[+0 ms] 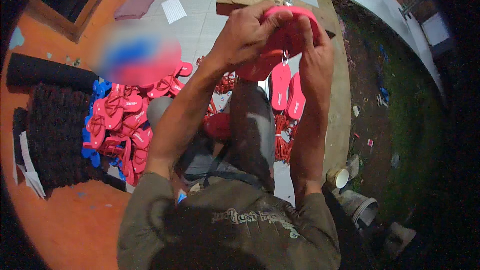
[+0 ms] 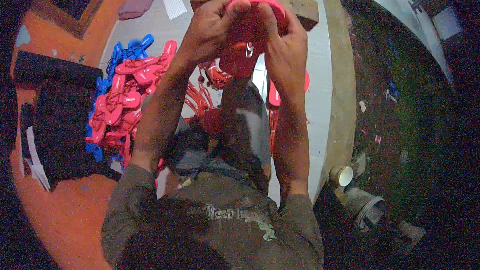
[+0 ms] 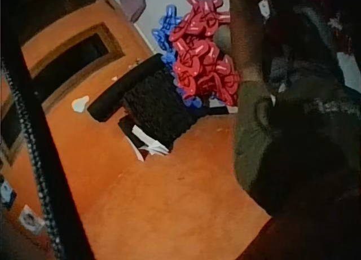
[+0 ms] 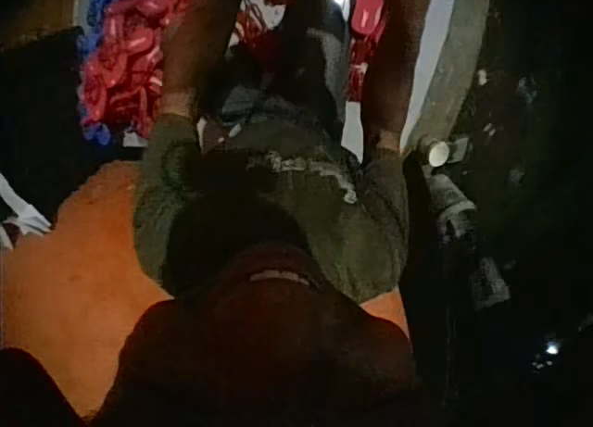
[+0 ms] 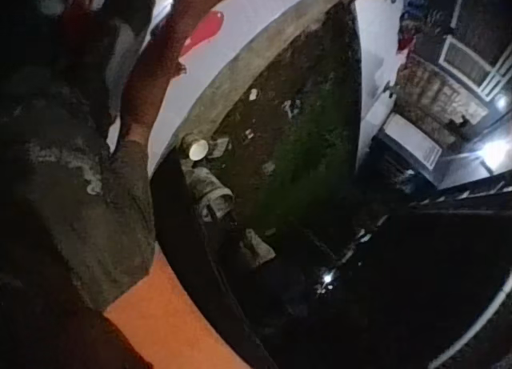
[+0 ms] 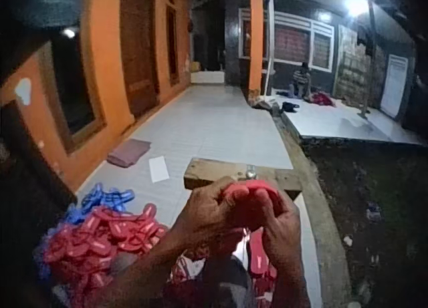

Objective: The person pulls sandal straps through holes in soles using a metal hook tool while sitting on the floor near piles of unfinished components.

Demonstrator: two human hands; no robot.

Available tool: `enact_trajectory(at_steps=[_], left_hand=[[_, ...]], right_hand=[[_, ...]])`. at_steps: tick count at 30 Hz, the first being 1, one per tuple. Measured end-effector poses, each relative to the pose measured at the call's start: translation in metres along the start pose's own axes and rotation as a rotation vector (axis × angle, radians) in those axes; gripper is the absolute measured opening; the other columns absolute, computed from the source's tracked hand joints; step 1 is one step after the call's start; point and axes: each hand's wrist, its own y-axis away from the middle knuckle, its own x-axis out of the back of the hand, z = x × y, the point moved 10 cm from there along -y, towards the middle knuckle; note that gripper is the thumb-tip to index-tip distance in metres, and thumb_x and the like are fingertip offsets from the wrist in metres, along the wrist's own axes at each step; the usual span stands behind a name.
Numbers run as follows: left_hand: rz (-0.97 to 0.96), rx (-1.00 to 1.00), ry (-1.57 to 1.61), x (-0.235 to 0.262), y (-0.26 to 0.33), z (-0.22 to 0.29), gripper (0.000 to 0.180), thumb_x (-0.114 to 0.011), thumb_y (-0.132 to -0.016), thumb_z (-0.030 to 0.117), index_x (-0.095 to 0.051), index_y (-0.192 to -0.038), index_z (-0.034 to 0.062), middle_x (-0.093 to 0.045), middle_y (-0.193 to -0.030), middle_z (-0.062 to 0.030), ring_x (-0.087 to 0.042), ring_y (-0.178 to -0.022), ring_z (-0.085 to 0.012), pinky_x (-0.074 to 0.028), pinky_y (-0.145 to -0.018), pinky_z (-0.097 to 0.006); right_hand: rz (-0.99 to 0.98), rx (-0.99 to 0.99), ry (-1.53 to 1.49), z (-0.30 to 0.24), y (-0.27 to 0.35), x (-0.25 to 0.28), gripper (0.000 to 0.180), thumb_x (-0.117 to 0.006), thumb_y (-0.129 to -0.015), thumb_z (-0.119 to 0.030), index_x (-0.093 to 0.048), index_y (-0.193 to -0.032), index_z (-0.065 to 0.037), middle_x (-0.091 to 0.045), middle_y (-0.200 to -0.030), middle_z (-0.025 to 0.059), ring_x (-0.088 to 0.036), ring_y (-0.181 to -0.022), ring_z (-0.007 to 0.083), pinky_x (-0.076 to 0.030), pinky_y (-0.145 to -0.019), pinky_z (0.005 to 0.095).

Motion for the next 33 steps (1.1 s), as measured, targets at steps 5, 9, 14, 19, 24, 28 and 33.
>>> enact_trajectory(at_steps=[5,9,14,19,24,28,33], left_hand=[[0.304,0.011,-0.288,0.004,0.052,0.024,0.035,-0.048,-0.084,0.034,-0.057,-0.089,0.0004,-0.062,-0.089,-0.0088,-0.058,-0.073,-0.0214,-0.046,-0.066,-0.032],[0.247,0.008,-0.33,0.007,0.16,-0.009,0.048,-0.053,-0.078,0.044,-0.051,-0.094,-0.0007,-0.056,-0.09,-0.0125,-0.055,-0.078,-0.0233,-0.044,-0.072,-0.035],[0.245,0.102,-0.251,0.007,0.222,0.004,0.061,-0.059,-0.071,0.052,-0.046,-0.097,-0.0009,-0.048,-0.095,-0.0175,-0.05,-0.086,-0.0272,-0.04,-0.08,-0.038],[0.733,-0.08,-0.209,0.023,0.226,0.003,0.063,-0.065,-0.066,0.05,-0.042,-0.1,0.0027,-0.04,-0.107,-0.0171,-0.039,-0.101,-0.0277,-0.033,-0.086,-0.037],[0.124,0.613,0.007,-0.023,0.241,-0.059,0.056,-0.06,-0.074,0.044,-0.041,-0.104,0.0008,-0.043,-0.103,-0.0161,-0.047,-0.09,-0.022,-0.038,-0.077,-0.03],[-0.275,1.0,0.285,-0.075,0.275,-0.089,0.06,-0.049,-0.078,0.052,-0.041,-0.11,0.0013,-0.046,-0.102,-0.0121,-0.047,-0.092,-0.0188,-0.038,-0.08,-0.031],[0.186,0.602,1.334,-0.061,0.247,-0.113,0.053,-0.052,-0.081,0.041,-0.039,-0.118,0.0068,-0.049,-0.11,-0.0087,-0.047,-0.103,-0.02,-0.039,-0.086,-0.035]], right_hand=[[0.122,0.06,0.44,-0.012,0.035,0.008,0.033,-0.046,-0.086,-0.033,-0.052,-0.095,-0.002,-0.055,-0.08,0.0144,-0.054,-0.075,0.0242,-0.042,-0.066,0.0352],[-0.209,-0.169,0.219,0.025,0.146,-0.016,0.025,-0.052,-0.079,-0.027,-0.055,-0.09,-0.004,-0.053,-0.087,0.0137,-0.052,-0.082,0.0257,-0.041,-0.074,0.0318],[-0.428,-0.169,0.196,0.038,0.151,-0.015,0.026,-0.065,-0.066,-0.004,-0.057,-0.09,-0.003,-0.049,-0.089,0.008,-0.051,-0.085,0.0195,-0.041,-0.077,0.0299],[-0.074,-0.11,0.034,0.043,0.127,-0.003,0.03,-0.069,-0.064,-0.002,-0.057,-0.091,-0.004,-0.048,-0.095,0.0073,-0.051,-0.089,0.0196,-0.042,-0.08,0.0296],[0.109,-0.129,-0.232,0.05,0.123,0.001,0.032,-0.067,-0.067,-0.001,-0.056,-0.097,-0.002,-0.05,-0.109,0.0105,-0.049,-0.1,0.0202,-0.041,-0.085,0.0299],[0.212,-0.117,-0.278,0.076,0.128,0.023,0.027,-0.06,-0.077,-0.009,-0.053,-0.101,0.002,-0.057,-0.101,0.0108,-0.054,-0.09,0.02,-0.043,-0.08,0.0306],[0.296,-0.157,-0.482,0.082,0.143,0.04,0.032,-0.056,-0.082,-0.02,-0.049,-0.105,0.001,-0.057,-0.095,0.0098,-0.056,-0.087,0.0192,-0.046,-0.074,0.0319]])
